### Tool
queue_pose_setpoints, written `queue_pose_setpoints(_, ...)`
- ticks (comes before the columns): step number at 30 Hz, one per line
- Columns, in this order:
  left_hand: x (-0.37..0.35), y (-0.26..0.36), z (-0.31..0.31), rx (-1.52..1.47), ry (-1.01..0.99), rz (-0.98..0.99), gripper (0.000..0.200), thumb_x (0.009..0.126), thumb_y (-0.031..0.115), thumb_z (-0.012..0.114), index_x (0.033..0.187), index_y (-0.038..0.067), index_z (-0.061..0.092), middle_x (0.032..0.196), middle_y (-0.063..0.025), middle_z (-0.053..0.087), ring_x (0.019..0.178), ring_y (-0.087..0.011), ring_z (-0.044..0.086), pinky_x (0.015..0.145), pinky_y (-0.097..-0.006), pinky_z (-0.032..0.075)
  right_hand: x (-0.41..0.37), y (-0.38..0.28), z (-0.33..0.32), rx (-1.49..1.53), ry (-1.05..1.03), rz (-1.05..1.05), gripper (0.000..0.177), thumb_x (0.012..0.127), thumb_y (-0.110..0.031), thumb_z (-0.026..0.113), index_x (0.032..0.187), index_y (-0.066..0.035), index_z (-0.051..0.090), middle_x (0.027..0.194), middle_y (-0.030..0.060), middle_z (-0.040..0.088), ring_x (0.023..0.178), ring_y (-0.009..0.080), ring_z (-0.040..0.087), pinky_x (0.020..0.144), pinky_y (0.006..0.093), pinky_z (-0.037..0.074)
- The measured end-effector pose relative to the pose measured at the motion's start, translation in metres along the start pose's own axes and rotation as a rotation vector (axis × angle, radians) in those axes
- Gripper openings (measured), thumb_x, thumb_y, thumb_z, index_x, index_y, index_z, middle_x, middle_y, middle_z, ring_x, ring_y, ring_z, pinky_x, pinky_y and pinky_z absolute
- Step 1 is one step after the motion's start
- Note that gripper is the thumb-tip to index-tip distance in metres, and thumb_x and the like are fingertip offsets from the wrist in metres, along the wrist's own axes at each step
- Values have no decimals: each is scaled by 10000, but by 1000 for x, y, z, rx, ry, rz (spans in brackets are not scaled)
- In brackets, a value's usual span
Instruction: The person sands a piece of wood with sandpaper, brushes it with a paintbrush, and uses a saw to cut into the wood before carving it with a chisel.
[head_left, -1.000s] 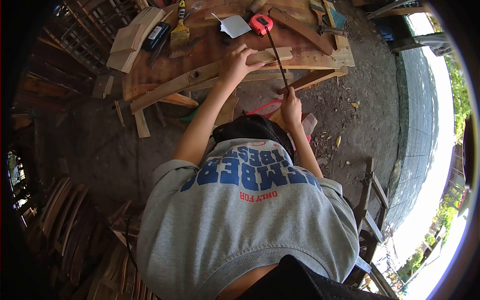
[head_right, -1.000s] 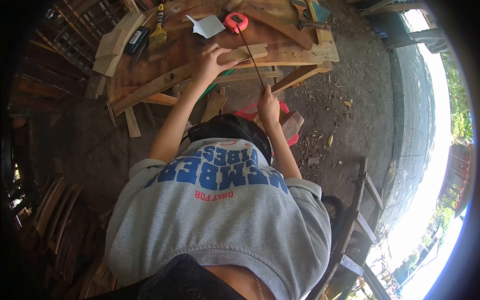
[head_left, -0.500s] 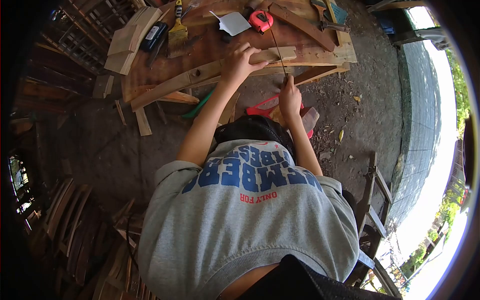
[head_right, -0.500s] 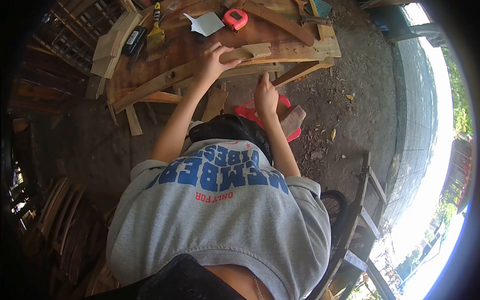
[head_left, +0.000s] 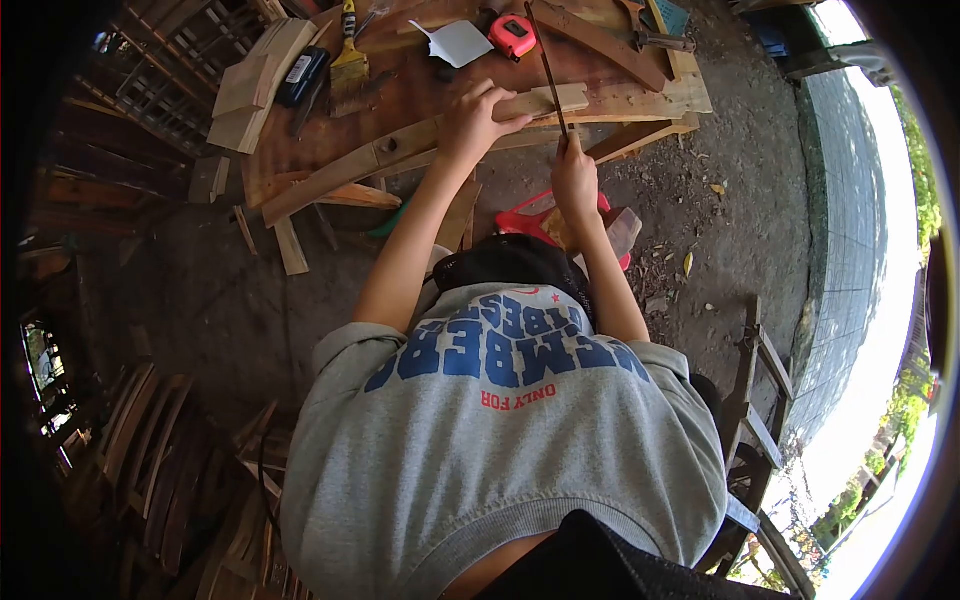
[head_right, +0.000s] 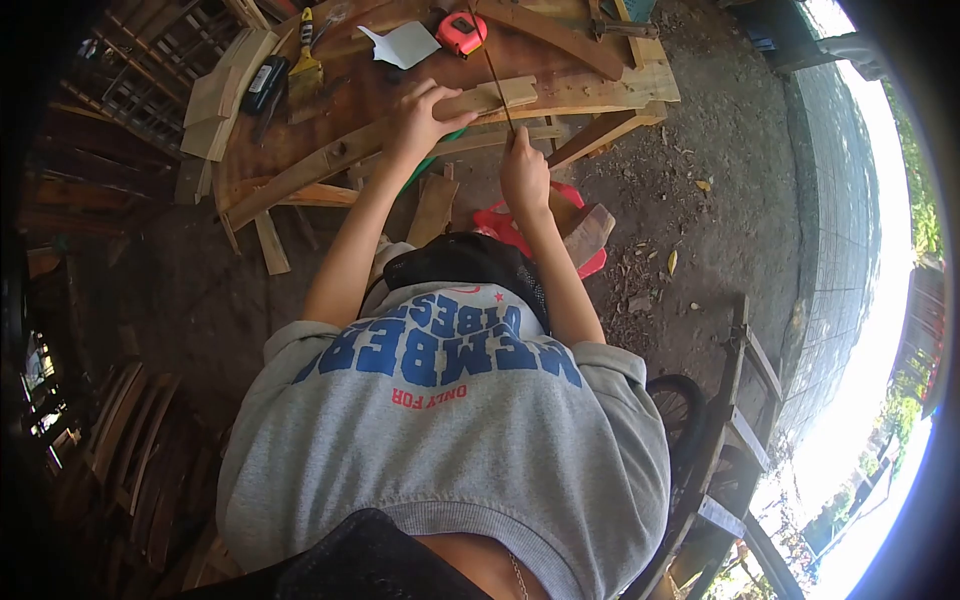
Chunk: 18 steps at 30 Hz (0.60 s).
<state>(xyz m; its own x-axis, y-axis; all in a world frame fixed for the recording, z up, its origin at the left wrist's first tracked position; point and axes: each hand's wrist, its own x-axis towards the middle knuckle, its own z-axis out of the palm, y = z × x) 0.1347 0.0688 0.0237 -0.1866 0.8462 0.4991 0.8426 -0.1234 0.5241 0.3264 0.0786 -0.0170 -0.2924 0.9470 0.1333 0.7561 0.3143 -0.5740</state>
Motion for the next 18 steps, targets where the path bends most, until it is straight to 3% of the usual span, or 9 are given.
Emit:
queue_pose_setpoints(8, -1, -4, 3, 4, -28, -5, 376, 703, 383, 799, 905, 80, 706, 842, -57, 625, 818, -268, 626, 734, -389, 509, -52, 46, 6, 52, -31, 29, 140, 967, -171, 472, 965, -34, 499, 644, 268, 593, 632, 450, 612, 531, 538, 474)
queue_pose_setpoints(14, 2, -2, 0, -8, 6, -20, 378, 709, 392, 793, 908, 83, 706, 841, -60, 621, 810, -269, 621, 722, -389, 508, 8, -4, 3, 129, 33, 24, 199, 971, -201, 454, 956, -9, 507, 699, 302, 597, 686, 488, 595, 569, 572, 466)
queue_pose_setpoints(18, 1, -2, -1, -11, -45, -25, 379, 713, 397, 787, 908, 83, 703, 847, -61, 617, 834, -274, 614, 737, -393, 502, -48, 30, 0, 109, -10, 60, 205, 970, -208, 462, 961, -10, 514, 694, 294, 601, 679, 486, 596, 570, 568, 469)
